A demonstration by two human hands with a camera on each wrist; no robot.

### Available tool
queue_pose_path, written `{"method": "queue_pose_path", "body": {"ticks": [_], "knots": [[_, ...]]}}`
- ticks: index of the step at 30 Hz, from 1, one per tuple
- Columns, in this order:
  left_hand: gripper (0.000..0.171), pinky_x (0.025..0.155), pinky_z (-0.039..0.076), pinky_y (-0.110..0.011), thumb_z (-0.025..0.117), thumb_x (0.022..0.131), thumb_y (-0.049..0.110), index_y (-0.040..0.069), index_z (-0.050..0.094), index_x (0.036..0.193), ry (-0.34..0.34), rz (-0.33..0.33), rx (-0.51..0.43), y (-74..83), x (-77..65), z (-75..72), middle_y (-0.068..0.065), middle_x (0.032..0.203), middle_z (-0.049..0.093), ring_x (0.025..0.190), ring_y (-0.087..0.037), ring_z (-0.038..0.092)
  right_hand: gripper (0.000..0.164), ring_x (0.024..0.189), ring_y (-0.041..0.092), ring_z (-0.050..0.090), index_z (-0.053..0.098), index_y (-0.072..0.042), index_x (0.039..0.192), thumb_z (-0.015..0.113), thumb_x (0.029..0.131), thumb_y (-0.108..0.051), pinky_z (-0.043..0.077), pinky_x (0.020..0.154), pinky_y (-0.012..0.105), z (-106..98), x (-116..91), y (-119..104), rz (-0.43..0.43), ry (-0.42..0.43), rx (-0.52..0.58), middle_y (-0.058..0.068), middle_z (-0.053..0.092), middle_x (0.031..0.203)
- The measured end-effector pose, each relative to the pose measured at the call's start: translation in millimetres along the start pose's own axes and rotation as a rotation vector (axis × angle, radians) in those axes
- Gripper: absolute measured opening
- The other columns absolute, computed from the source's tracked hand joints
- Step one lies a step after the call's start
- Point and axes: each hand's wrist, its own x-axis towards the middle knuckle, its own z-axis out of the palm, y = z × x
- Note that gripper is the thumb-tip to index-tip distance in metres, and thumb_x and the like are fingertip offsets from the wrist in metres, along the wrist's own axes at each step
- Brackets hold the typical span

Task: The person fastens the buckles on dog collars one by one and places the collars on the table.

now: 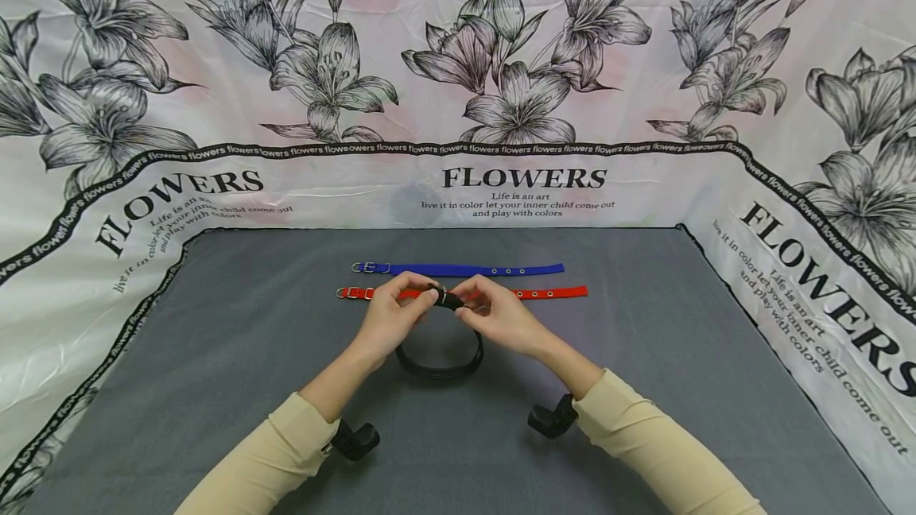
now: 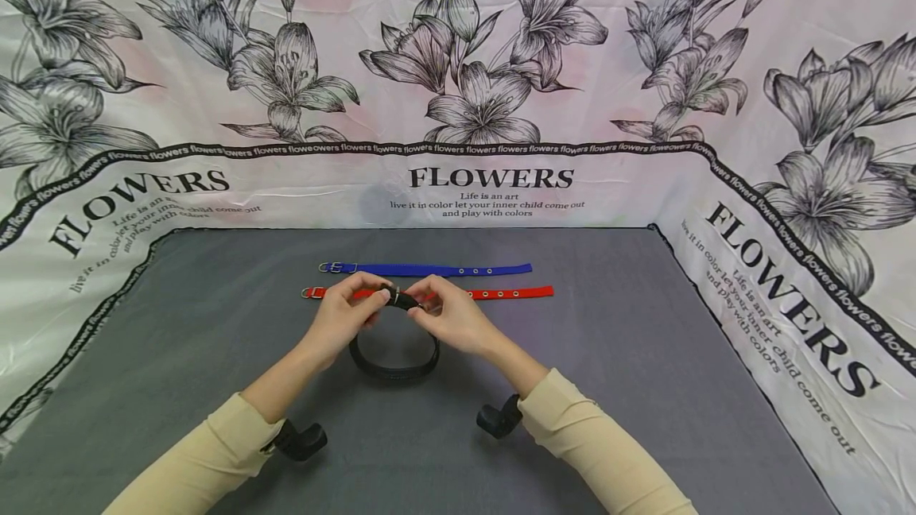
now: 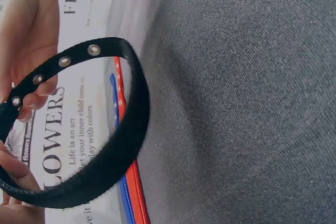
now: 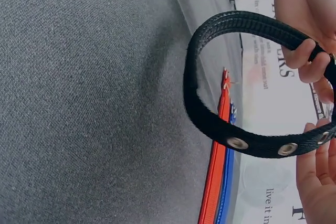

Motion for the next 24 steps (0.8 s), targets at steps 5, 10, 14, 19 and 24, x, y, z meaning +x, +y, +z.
{"method": "queue_pose_path", "body": {"ticks": [5, 10, 14, 19, 24], "knots": [[0.024, 0.061, 0.053, -0.034, 0.056, 0.093, 0.02, 0.006, 0.055, 0.112, 0.011, 0.017, -0.084, -0.2, 0.6, -1.2, -0.013, 0.103, 0.057, 0.071, -0.023, 0.064, 0.023, 0.087, 0.018, 0.061, 0.056, -0.014, 0.111, 0.061, 0.089, -0.016, 0.05, 0.072, 0.032, 2, 8, 29, 0.005, 0.007, 0.009, 0.005, 0.058, 0.108], [0.025, 0.067, 0.053, -0.047, 0.047, 0.097, 0.025, 0.008, 0.047, 0.116, 0.015, 0.004, -0.147, -4.0, 2.4, -2.2, -0.015, 0.103, 0.051, 0.076, -0.024, 0.067, 0.021, 0.086, 0.016, 0.06, 0.055, -0.017, 0.111, 0.06, 0.09, -0.02, 0.049, 0.069, 0.032, 1, 8, 36, 0.004, 0.005, 0.001, 0.003, 0.059, 0.106], [0.023, 0.067, 0.053, -0.045, 0.045, 0.098, 0.024, 0.009, 0.046, 0.115, 0.027, -0.01, -0.156, -4.8, 2.8, -1.3, -0.014, 0.1, 0.053, 0.08, -0.03, 0.066, 0.027, 0.086, 0.016, 0.059, 0.054, -0.021, 0.116, 0.061, 0.09, -0.018, 0.05, 0.071, 0.031, 1, 9, 36, -0.003, 0.005, 0.015, 0.001, 0.057, 0.104], [0.021, 0.06, 0.053, -0.033, 0.045, 0.098, 0.022, 0.007, 0.046, 0.113, 0.048, -0.009, -0.155, -7.7, 3.4, 0.0, -0.019, 0.107, 0.055, 0.079, -0.035, 0.064, 0.037, 0.082, 0.018, 0.059, 0.052, -0.028, 0.124, 0.06, 0.09, -0.017, 0.05, 0.069, 0.032, 3, 10, 36, -0.027, -0.027, 0.009, 0.002, 0.056, 0.1], [0.019, 0.059, 0.052, -0.032, 0.044, 0.099, 0.021, 0.006, 0.046, 0.111, 0.065, -0.019, -0.167, -9.8, 3.8, 1.4, -0.015, 0.103, 0.056, 0.071, -0.028, 0.063, 0.03, 0.084, 0.03, 0.06, 0.052, -0.021, 0.12, 0.059, 0.091, -0.019, 0.051, 0.068, 0.032, 4, 10, 36, -0.024, -0.057, 0.031, 0.005, 0.056, 0.102]]}}
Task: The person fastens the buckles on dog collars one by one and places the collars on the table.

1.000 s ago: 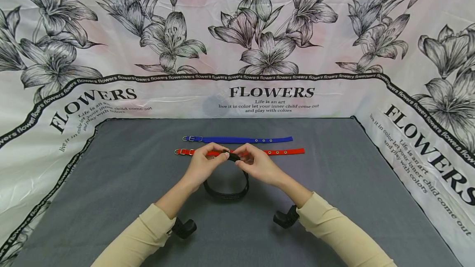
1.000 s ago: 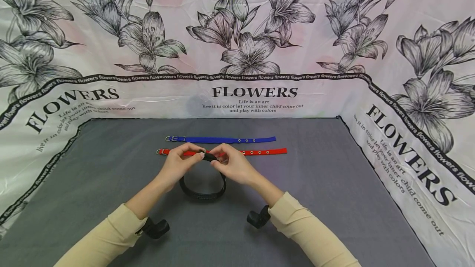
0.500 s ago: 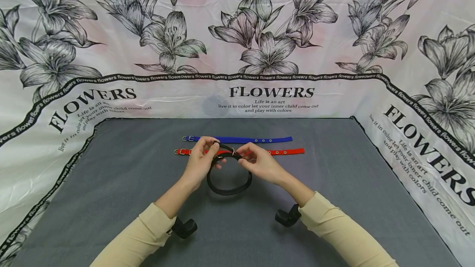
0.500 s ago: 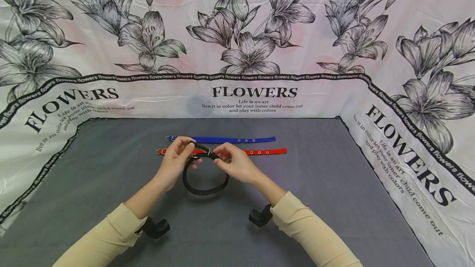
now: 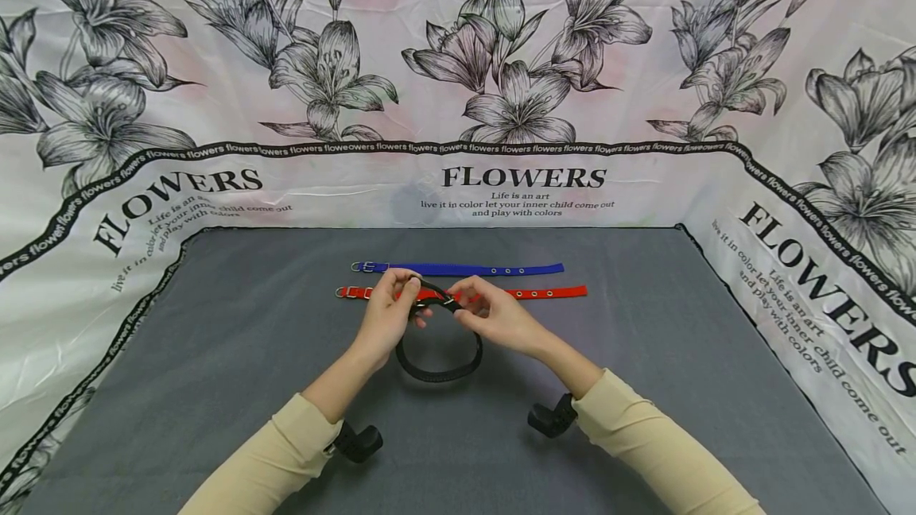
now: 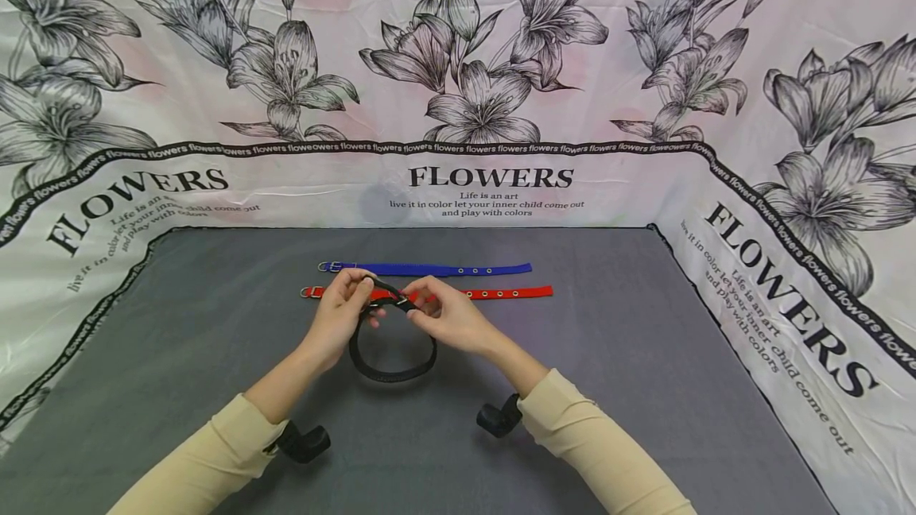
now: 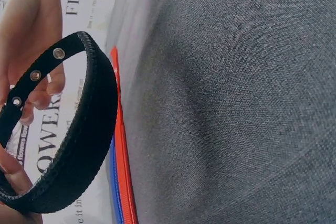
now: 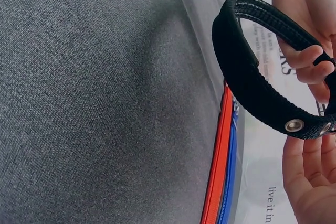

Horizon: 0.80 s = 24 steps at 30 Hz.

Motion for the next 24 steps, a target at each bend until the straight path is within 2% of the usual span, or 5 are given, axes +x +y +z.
{"method": "queue_pose_path", "body": {"ticks": [3, 8, 13, 20, 24], "knots": [[0.019, 0.059, 0.052, -0.031, 0.044, 0.099, 0.02, 0.005, 0.047, 0.111, 0.004, -0.001, -0.01, -0.9, 0.1, 0.6, -0.011, 0.1, 0.056, 0.071, -0.028, 0.062, 0.026, 0.085, 0.031, 0.059, 0.053, -0.019, 0.117, 0.057, 0.092, -0.023, 0.05, 0.067, 0.032, 1, 1, -1, 0.016, 0.003, -0.008, 0.004, 0.057, 0.102], [0.022, 0.056, 0.05, -0.025, 0.044, 0.099, 0.019, 0.002, 0.047, 0.113, -0.02, 0.0, -0.012, -1.9, -0.6, 2.1, -0.01, 0.096, 0.056, 0.067, -0.023, 0.061, 0.02, 0.083, 0.024, 0.061, 0.056, -0.02, 0.109, 0.055, 0.093, -0.031, 0.049, 0.065, 0.032, 3, 4, -6, 0.06, 0.051, -0.043, 0.0, 0.06, 0.101], [0.021, 0.055, 0.049, -0.025, 0.044, 0.099, 0.02, 0.005, 0.047, 0.113, -0.052, -0.005, -0.004, -2.6, -1.3, 3.5, -0.011, 0.093, 0.055, 0.069, -0.026, 0.06, 0.019, 0.084, 0.015, 0.061, 0.058, -0.018, 0.108, 0.059, 0.091, -0.026, 0.05, 0.065, 0.031, 7, 7, -11, 0.049, 0.09, -0.06, 0.0, 0.06, 0.102], [0.023, 0.055, 0.049, -0.026, 0.042, 0.099, 0.023, 0.008, 0.045, 0.116, -0.063, -0.01, 0.004, -2.3, -1.6, 2.6, -0.014, 0.098, 0.055, 0.067, -0.022, 0.061, 0.021, 0.083, 0.015, 0.059, 0.06, -0.017, 0.112, 0.059, 0.091, -0.021, 0.05, 0.066, 0.03, 7, 7, -12, 0.08, 0.059, -0.079, 0.0, 0.06, 0.098], [0.022, 0.054, 0.049, -0.027, 0.041, 0.099, 0.024, 0.011, 0.044, 0.116, -0.065, -0.008, -0.012, -1.6, -1.0, 2.6, -0.012, 0.099, 0.056, 0.069, -0.026, 0.062, 0.022, 0.082, 0.015, 0.059, 0.061, -0.017, 0.112, 0.059, 0.091, -0.022, 0.05, 0.066, 0.03, 6, 8, -11, 0.11, 0.049, -0.071, 0.0, 0.061, 0.098]]}}
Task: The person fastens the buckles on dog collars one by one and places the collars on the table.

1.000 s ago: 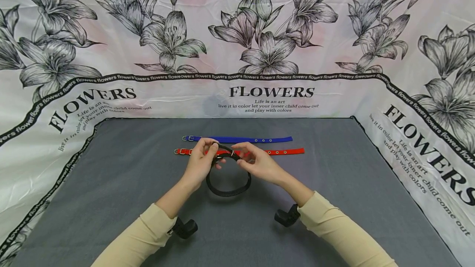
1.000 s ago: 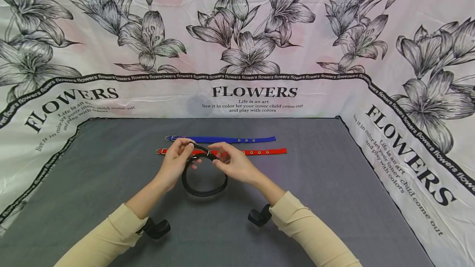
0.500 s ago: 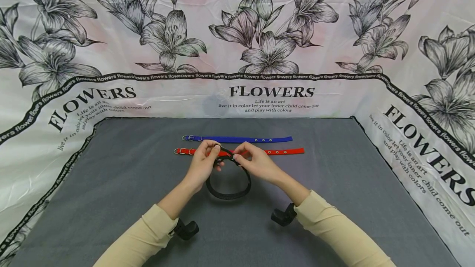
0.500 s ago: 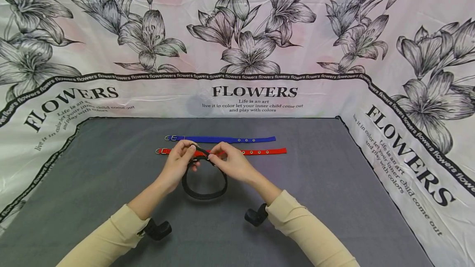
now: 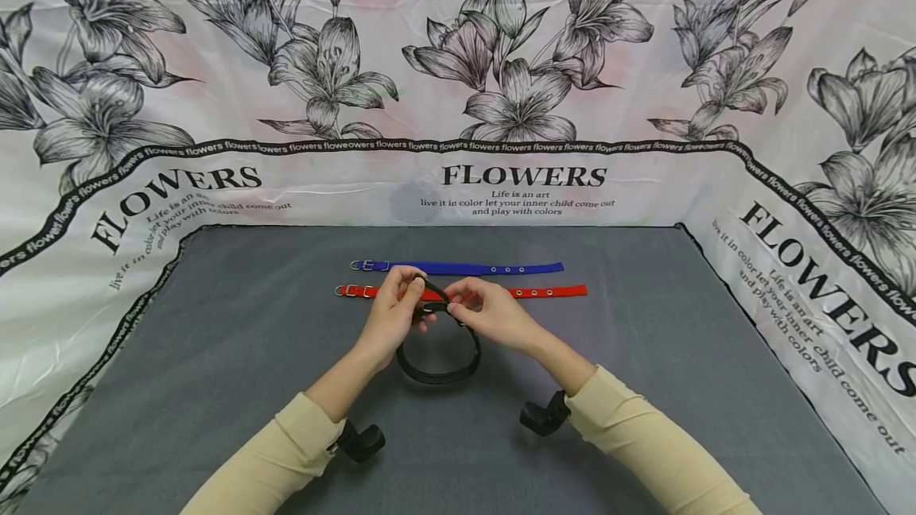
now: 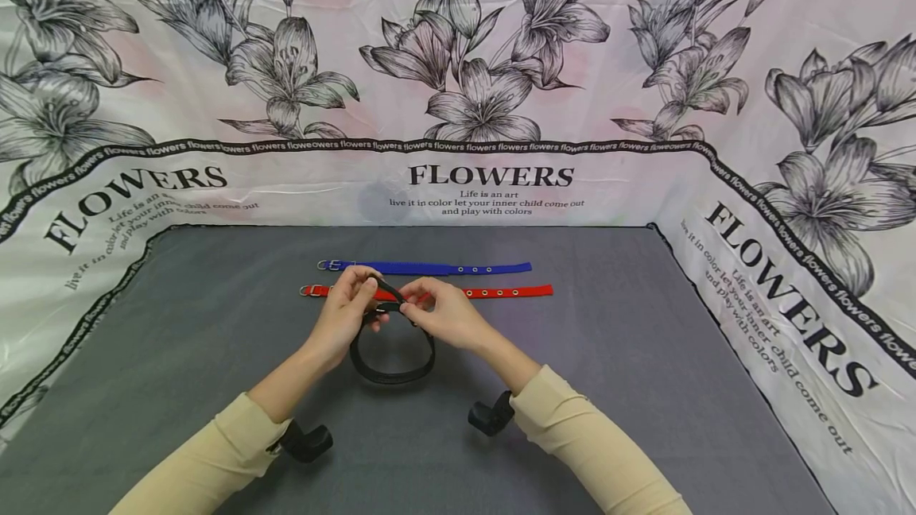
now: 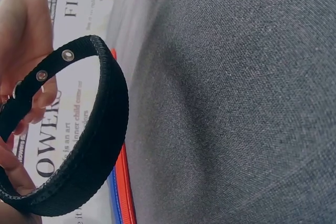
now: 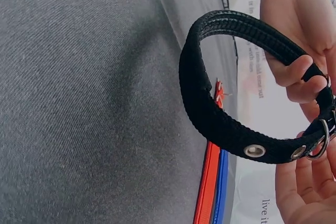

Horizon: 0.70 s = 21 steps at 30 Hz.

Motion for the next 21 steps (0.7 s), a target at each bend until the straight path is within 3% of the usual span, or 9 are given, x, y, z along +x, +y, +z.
{"method": "queue_pose_path", "body": {"ticks": [4, 11, 15, 18, 21], "knots": [[0.022, 0.054, 0.048, -0.027, 0.042, 0.099, 0.024, 0.009, 0.045, 0.116, 0.014, 0.005, 0.007, 0.9, 0.1, 1.1, -0.013, 0.099, 0.056, 0.069, -0.028, 0.062, 0.021, 0.08, 0.015, 0.06, 0.061, -0.016, 0.111, 0.059, 0.091, -0.023, 0.05, 0.064, 0.031, 0, 2, 1, 0.011, 0.004, 0.015, 0.001, 0.061, 0.099], [0.019, 0.058, 0.046, -0.028, 0.052, 0.095, 0.021, 0.01, 0.05, 0.11, 0.05, -0.012, 0.077, 0.5, 1.4, 4.4, -0.011, 0.103, 0.055, 0.062, -0.016, 0.053, 0.022, 0.083, 0.02, 0.061, 0.058, -0.006, 0.112, 0.056, 0.092, -0.015, 0.053, 0.068, 0.032, -2, -4, -14, 0.02, 0.017, 0.077, 0.01, 0.06, 0.104], [0.016, 0.058, 0.043, -0.028, 0.056, 0.092, 0.018, 0.009, 0.055, 0.104, 0.035, -0.024, 0.123, -0.6, 2.0, 5.3, -0.007, 0.091, 0.056, 0.059, -0.019, 0.05, 0.023, 0.084, 0.02, 0.062, 0.056, -0.003, 0.113, 0.055, 0.093, -0.013, 0.053, 0.067, 0.032, -5, -5, -15, -0.005, 0.034, 0.126, 0.011, 0.059, 0.104], [0.012, 0.057, 0.04, -0.027, 0.058, 0.09, 0.019, 0.009, 0.06, 0.096, 0.025, -0.03, 0.171, -0.7, 1.5, 5.5, -0.004, 0.081, 0.055, 0.059, -0.019, 0.048, 0.022, 0.084, 0.018, 0.061, 0.055, -0.005, 0.112, 0.056, 0.092, -0.014, 0.053, 0.066, 0.031, -4, -1, -3, -0.014, 0.051, 0.159, 0.009, 0.058, 0.103], [0.012, 0.058, 0.039, -0.028, 0.06, 0.088, 0.02, 0.009, 0.064, 0.091, 0.024, -0.03, 0.216, -0.2, 1.4, 5.8, -0.003, 0.078, 0.056, 0.063, -0.018, 0.048, 0.021, 0.083, 0.019, 0.06, 0.054, -0.004, 0.112, 0.055, 0.092, -0.011, 0.053, 0.068, 0.032, -5, -3, -11, 0.0, 0.062, 0.168, 0.011, 0.057, 0.1]]}}
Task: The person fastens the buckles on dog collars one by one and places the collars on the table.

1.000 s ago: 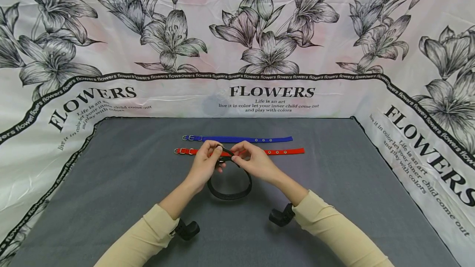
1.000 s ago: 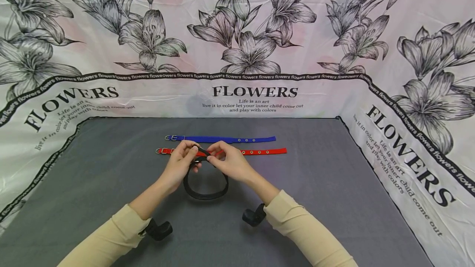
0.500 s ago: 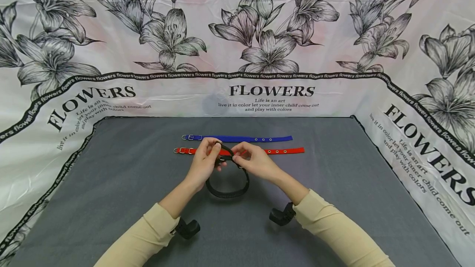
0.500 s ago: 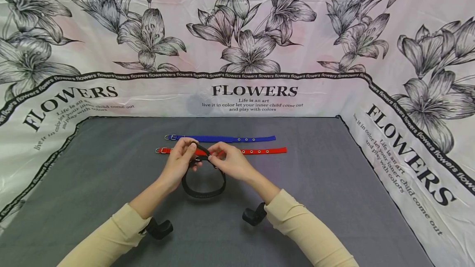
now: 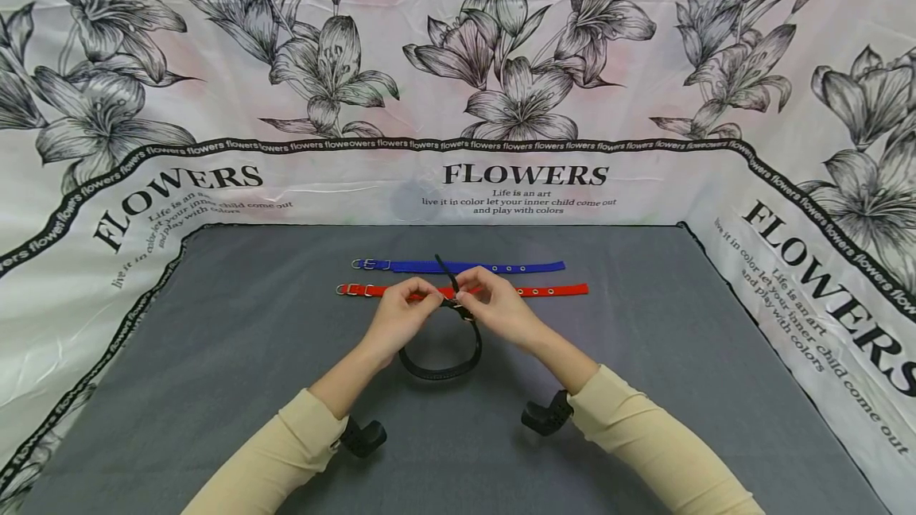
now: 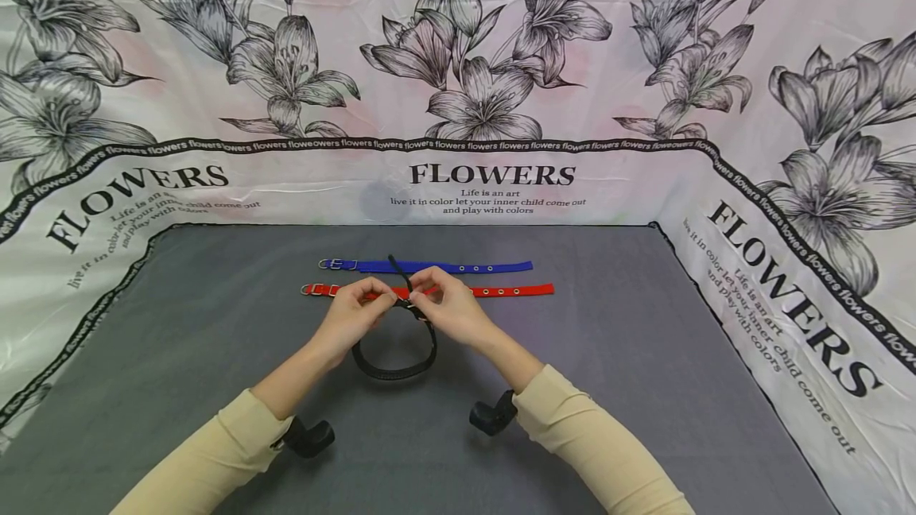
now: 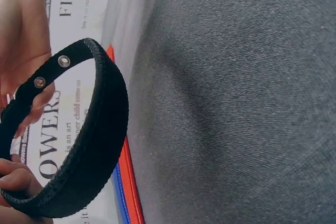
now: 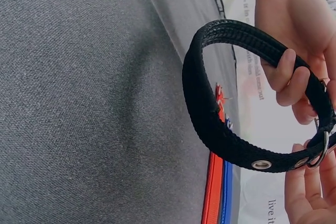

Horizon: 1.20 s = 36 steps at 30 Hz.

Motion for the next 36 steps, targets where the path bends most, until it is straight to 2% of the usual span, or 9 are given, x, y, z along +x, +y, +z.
{"method": "queue_pose_path", "body": {"ticks": [4, 7, 11, 17, 24, 36], "knots": [[0.012, 0.064, 0.043, -0.029, 0.062, 0.086, 0.022, 0.011, 0.067, 0.089, 0.006, -0.001, 0.029, -0.1, 1.7, 0.9, -0.003, 0.087, 0.062, 0.077, -0.023, 0.056, 0.022, 0.083, 0.02, 0.059, 0.053, 0.001, 0.112, 0.053, 0.092, -0.007, 0.053, 0.068, 0.032, 0, -7, -15, -0.002, 0.011, -0.003, 0.014, 0.056, 0.099], [0.012, 0.065, 0.045, -0.03, 0.064, 0.086, 0.023, 0.013, 0.068, 0.089, 0.01, -0.001, 0.032, -1.3, 2.9, 1.7, -0.003, 0.09, 0.064, 0.082, -0.022, 0.058, 0.022, 0.083, 0.019, 0.059, 0.053, -0.001, 0.114, 0.053, 0.093, -0.009, 0.052, 0.068, 0.031, 0, -3, -4, -0.001, 0.018, -0.004, 0.013, 0.056, 0.1], [0.012, 0.064, 0.045, -0.029, 0.065, 0.085, 0.025, 0.014, 0.07, 0.089, 0.022, -0.006, 0.033, -2.6, 3.7, 3.3, -0.002, 0.088, 0.065, 0.081, -0.018, 0.056, 0.022, 0.084, 0.017, 0.059, 0.054, -0.008, 0.114, 0.055, 0.093, -0.014, 0.052, 0.068, 0.03, 1, 3, 13, 0.013, 0.026, 0.002, 0.009, 0.056, 0.102], [0.015, 0.064, 0.044, -0.029, 0.067, 0.084, 0.029, 0.015, 0.072, 0.088, 0.032, -0.042, 0.034, -3.1, 4.7, 5.6, -0.001, 0.089, 0.065, 0.083, -0.018, 0.055, 0.021, 0.084, 0.02, 0.06, 0.054, -0.013, 0.113, 0.055, 0.093, -0.016, 0.053, 0.068, 0.032, 2, 5, 20, 0.009, 0.023, 0.009, 0.007, 0.055, 0.103], [0.014, 0.065, 0.045, -0.029, 0.068, 0.084, 0.029, 0.018, 0.073, 0.09, 0.017, -0.065, 0.054, -1.3, 4.6, 6.0, 0.0, 0.093, 0.065, 0.084, -0.018, 0.056, 0.021, 0.083, 0.02, 0.059, 0.054, -0.011, 0.114, 0.055, 0.093, -0.013, 0.053, 0.067, 0.033, 2, 4, 20, -0.012, 0.028, 0.018, 0.008, 0.056, 0.104], [0.009, 0.065, 0.045, -0.029, 0.068, 0.081, 0.022, 0.015, 0.073, 0.085, 0.018, -0.047, 0.071, -4.7, 6.9, 5.1, 0.0, 0.087, 0.066, 0.084, -0.017, 0.056, 0.025, 0.085, 0.02, 0.06, 0.055, -0.009, 0.117, 0.056, 0.093, -0.016, 0.053, 0.069, 0.032, 1, 3, 18, -0.018, -0.013, 0.018, 0.009, 0.056, 0.11]]}}
